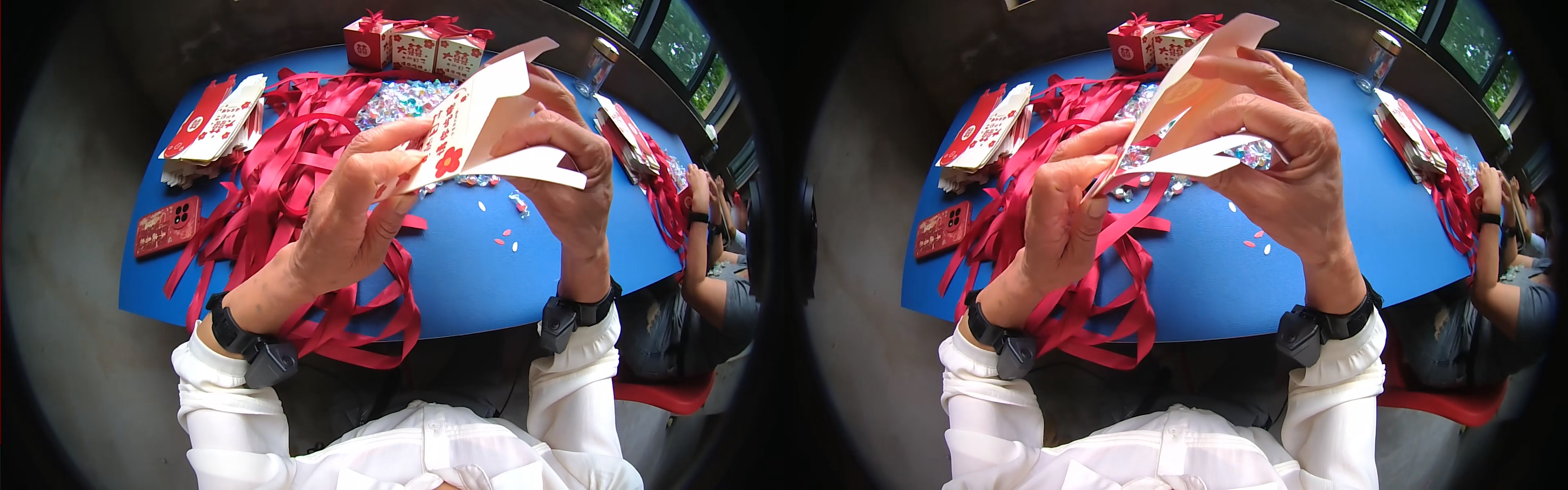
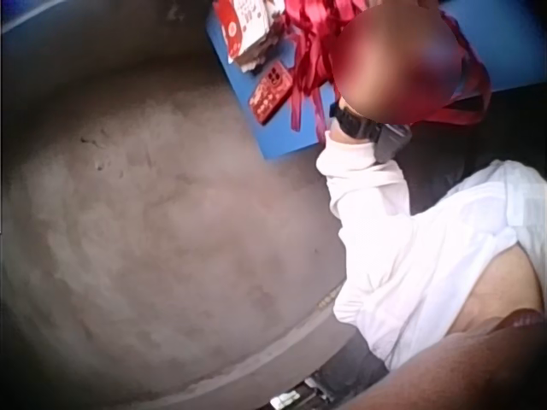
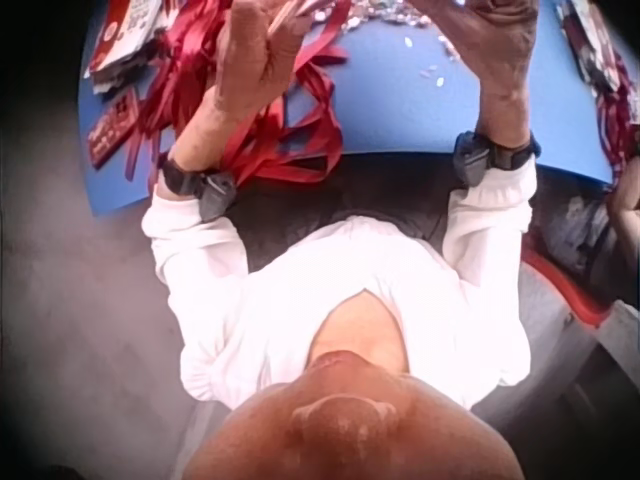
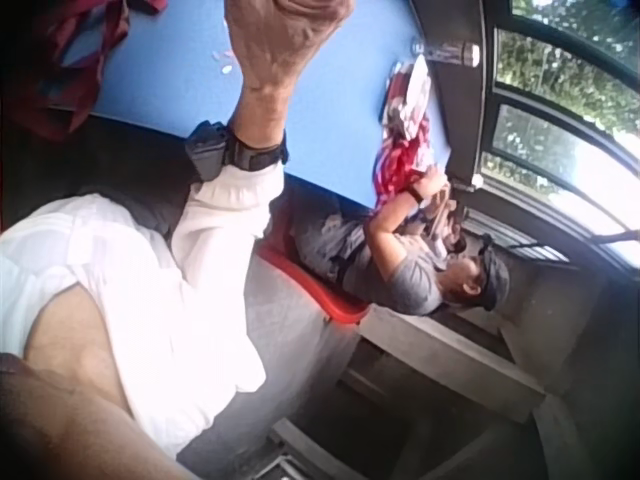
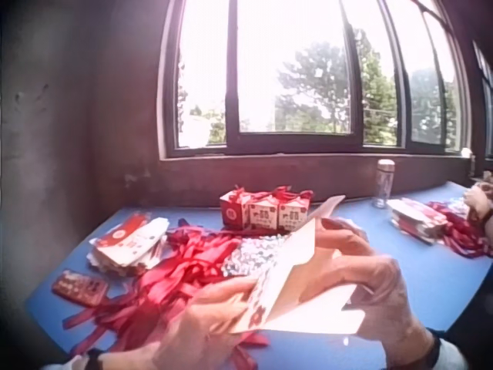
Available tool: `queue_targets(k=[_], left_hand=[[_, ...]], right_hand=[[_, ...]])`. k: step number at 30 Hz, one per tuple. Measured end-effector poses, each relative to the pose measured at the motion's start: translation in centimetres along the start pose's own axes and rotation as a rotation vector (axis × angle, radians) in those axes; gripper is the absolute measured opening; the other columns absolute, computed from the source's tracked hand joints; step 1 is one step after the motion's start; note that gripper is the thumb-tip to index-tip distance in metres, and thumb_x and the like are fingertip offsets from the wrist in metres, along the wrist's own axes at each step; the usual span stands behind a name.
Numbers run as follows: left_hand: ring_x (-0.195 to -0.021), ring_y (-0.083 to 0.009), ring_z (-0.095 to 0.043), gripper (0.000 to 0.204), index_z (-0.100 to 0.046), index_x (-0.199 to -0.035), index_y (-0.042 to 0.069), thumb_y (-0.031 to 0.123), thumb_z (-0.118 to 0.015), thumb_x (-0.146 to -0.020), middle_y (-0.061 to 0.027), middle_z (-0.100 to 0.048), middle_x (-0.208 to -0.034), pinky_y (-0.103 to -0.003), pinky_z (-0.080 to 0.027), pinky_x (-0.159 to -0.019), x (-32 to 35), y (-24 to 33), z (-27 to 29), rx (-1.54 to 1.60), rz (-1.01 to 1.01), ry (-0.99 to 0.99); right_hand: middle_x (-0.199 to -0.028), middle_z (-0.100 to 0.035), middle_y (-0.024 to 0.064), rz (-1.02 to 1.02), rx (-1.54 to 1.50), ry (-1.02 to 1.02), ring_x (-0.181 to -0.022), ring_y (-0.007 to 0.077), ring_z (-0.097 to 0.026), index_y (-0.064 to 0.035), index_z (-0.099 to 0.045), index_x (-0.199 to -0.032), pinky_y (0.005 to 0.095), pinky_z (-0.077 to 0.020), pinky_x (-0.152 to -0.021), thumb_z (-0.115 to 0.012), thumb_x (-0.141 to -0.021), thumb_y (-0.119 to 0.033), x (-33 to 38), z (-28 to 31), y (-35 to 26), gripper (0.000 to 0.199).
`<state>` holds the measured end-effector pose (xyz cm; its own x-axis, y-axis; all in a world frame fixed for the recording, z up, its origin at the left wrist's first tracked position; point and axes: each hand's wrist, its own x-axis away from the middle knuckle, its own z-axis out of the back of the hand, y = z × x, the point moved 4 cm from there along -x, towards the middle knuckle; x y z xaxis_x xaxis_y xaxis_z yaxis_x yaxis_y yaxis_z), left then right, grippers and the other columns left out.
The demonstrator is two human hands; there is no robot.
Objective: Assembling a decorative paper gift box, filling it with small colorful stars, and tying it with a red ribbon.
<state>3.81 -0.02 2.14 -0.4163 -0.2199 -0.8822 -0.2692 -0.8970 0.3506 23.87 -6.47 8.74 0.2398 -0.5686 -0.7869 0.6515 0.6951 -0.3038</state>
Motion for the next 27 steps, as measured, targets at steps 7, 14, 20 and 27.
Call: queue_targets(k=[7,14,20,27], left_hand=[[-0.147,-0.0435,-0.018,0.104,-0.014,-0.156,0.011,0.060,-0.069,-0.083,-0.0275,-0.011,-0.158,-0.056,-0.027,-0.115,0.9,-0.6,-1.3,0.086,-0.002,-0.233],[-0.148,-0.0471,-0.018,0.127,-0.016,-0.158,0.025,0.070,-0.083,-0.060,-0.0259,-0.009,-0.159,-0.062,-0.029,-0.114,-0.5,0.9,-0.9,-0.121,-0.133,-0.268],[-0.145,-0.0441,-0.026,0.110,-0.040,-0.149,0.017,0.078,-0.071,-0.063,-0.0252,-0.022,-0.155,-0.061,-0.029,-0.114,-1.3,1.4,0.3,-0.065,-0.223,-0.319],[-0.144,-0.0321,-0.031,0.091,-0.034,-0.152,0.011,0.049,-0.075,-0.080,-0.0154,-0.029,-0.154,-0.053,-0.029,-0.115,1.0,0.4,-1.2,0.511,0.355,-0.289]], right_hand=[[-0.127,-0.065,0.0216,0.234,0.034,-0.203,-0.137,0.0391,-0.047,-0.0093,-0.072,-0.070,0.0530,-0.0365,-0.110,-0.082,-0.053,-0.037,-0.8,1.3,-2.4,0.034],[-0.121,-0.068,0.0186,0.278,-0.102,-0.265,-0.127,0.0426,-0.056,-0.0112,-0.072,-0.072,0.0596,-0.0355,-0.109,-0.084,-0.046,-0.036,-0.1,-0.1,-2.2,0.038],[-0.116,-0.064,0.0179,0.355,-0.223,-0.250,-0.121,0.0394,-0.057,-0.0141,-0.078,-0.076,0.0617,-0.0356,-0.107,-0.085,-0.051,-0.029,-0.1,-0.7,-3.0,0.030],[-0.107,-0.057,0.0114,0.413,-0.150,-0.167,-0.108,0.0323,-0.058,-0.0137,-0.077,-0.073,0.0562,-0.0455,-0.101,-0.084,-0.043,-0.020,0.6,-2.4,-3.8,0.032]])
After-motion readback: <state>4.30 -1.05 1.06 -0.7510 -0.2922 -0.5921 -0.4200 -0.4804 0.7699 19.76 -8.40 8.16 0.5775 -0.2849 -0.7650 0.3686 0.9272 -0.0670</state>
